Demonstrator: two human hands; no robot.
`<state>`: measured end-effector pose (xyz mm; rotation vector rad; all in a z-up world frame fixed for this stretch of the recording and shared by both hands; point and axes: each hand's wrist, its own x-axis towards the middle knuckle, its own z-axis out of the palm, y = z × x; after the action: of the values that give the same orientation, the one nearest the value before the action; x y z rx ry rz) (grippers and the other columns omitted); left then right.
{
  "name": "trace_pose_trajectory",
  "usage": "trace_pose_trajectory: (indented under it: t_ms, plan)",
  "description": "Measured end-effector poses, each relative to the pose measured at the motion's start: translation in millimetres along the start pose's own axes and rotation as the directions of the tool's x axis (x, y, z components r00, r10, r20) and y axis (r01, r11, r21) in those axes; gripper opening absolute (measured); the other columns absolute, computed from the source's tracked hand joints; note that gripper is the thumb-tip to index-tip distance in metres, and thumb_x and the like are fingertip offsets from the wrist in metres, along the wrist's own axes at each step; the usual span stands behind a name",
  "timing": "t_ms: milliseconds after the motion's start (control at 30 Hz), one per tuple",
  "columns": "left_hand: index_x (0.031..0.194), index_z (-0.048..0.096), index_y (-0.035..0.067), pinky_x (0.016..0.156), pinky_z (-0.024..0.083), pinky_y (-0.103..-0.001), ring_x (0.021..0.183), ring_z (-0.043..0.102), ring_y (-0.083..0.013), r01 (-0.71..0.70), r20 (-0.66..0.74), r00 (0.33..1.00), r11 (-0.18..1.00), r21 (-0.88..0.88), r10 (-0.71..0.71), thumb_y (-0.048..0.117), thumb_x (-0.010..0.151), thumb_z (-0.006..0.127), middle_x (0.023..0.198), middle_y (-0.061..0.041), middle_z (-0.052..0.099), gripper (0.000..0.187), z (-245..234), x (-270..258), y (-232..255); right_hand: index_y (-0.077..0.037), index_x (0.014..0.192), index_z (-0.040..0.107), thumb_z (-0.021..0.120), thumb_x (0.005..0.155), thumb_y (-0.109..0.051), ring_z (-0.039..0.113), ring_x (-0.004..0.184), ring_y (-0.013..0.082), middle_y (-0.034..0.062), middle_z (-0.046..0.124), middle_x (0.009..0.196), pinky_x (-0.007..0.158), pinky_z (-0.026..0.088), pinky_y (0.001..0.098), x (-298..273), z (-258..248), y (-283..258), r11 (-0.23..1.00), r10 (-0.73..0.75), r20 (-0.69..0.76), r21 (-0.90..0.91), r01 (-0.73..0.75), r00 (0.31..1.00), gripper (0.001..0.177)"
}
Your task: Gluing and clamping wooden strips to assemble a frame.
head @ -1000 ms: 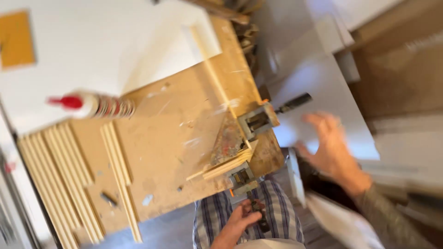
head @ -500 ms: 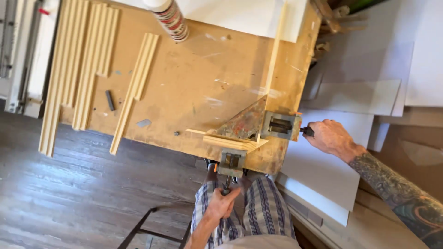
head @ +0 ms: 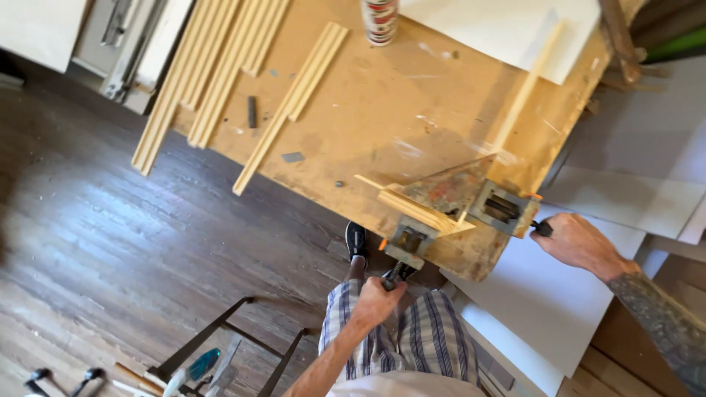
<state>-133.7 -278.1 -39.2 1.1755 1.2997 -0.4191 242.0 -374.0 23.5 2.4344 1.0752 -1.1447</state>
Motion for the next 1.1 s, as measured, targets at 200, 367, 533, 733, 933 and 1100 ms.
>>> trace_pose_trajectory:
  t_ms: [200,367,533,733,933,1100]
  plan:
    - [0.12,0.065,0.011,0.089,0.054,-0.043,0.094,0.067,-0.0217,-0.181,0.315,0.936,0.982,0.051,0.156,0.075,0.08,0.054,0.104,-0.005,0.071,0.076,-55.8,-32.9,35.5,-0.012,0.09,0.067,0.063,0.089,-0.062,0.071,0.105,0.0421,0.0157,0.08,0.102,0.083,0.054,0.0487,4.9,18.7,18.7,0.993,0.046,-0.056,-0.11,-0.052,0.997,0.05]
    - [0.116,0.071,0.004,0.059,0.065,-0.035,0.083,0.073,-0.0227,-0.589,-0.378,0.549,0.666,0.458,0.746,0.016,0.094,0.071,0.103,-0.011,0.073,0.024,-141.1,4.1,77.0,-0.026,0.139,0.056,0.076,0.084,-0.049,0.066,0.121,0.0206,-0.0032,0.068,0.131,0.108,0.049,0.039,-61.7,-28.7,-15.3,0.997,0.071,-0.22,0.042,-0.063,0.973,0.063]
    - [0.122,0.069,0.004,0.07,0.066,-0.041,0.089,0.071,-0.0279,-0.428,-0.152,0.371,0.314,0.847,0.916,0.014,0.098,0.069,0.108,-0.014,0.069,0.025,-160.7,79.5,75.3,-0.01,0.105,0.083,0.08,0.09,-0.008,0.065,0.063,0.0044,0.0042,0.079,0.074,0.056,0.045,0.0179,-134.7,-25.2,-140.5,0.787,0.071,-0.537,0.548,0.284,0.841,0.016]
    - [0.107,0.077,0.004,0.065,0.069,-0.035,0.075,0.078,-0.0219,-0.692,-0.185,0.381,0.412,0.593,0.906,0.018,0.093,0.077,0.104,-0.013,0.076,0.02,-180.4,37.1,81.1,-0.01,0.094,0.08,0.079,0.086,-0.015,0.086,0.068,0.0068,0.004,0.085,0.086,0.054,0.071,0.0108,-122.9,29.5,-251.6,0.522,-0.366,-0.671,0.426,0.739,0.645,0.009]
    - [0.108,0.078,0.007,0.073,0.061,-0.025,0.078,0.071,-0.0132,-0.478,-0.068,0.848,0.704,-0.526,0.525,0.013,0.085,0.082,0.096,-0.007,0.079,0.024,-218.6,-56.9,68.8,-0.016,0.05,0.047,0.084,0.078,-0.02,0.041,0.032,0.0029,-0.0067,0.049,0.04,0.031,0.034,0.0213,-126.5,42.3,-306.4,0.418,-0.321,-0.811,0.342,0.842,0.489,0.046]
    - [0.103,0.081,0.001,0.067,0.062,-0.025,0.072,0.071,-0.0135,-0.322,0.081,0.838,0.609,-0.725,0.539,0.009,0.08,0.086,0.088,-0.01,0.079,0.025,-235.4,-96.0,65.4,-0.006,0.123,0.071,0.084,0.078,-0.005,0.072,0.077,0.0076,0.007,0.069,0.11,0.064,0.069,0.0151,-139.5,-2.6,-335.7,0.398,-0.459,-0.675,0.425,0.813,0.578,0.047]
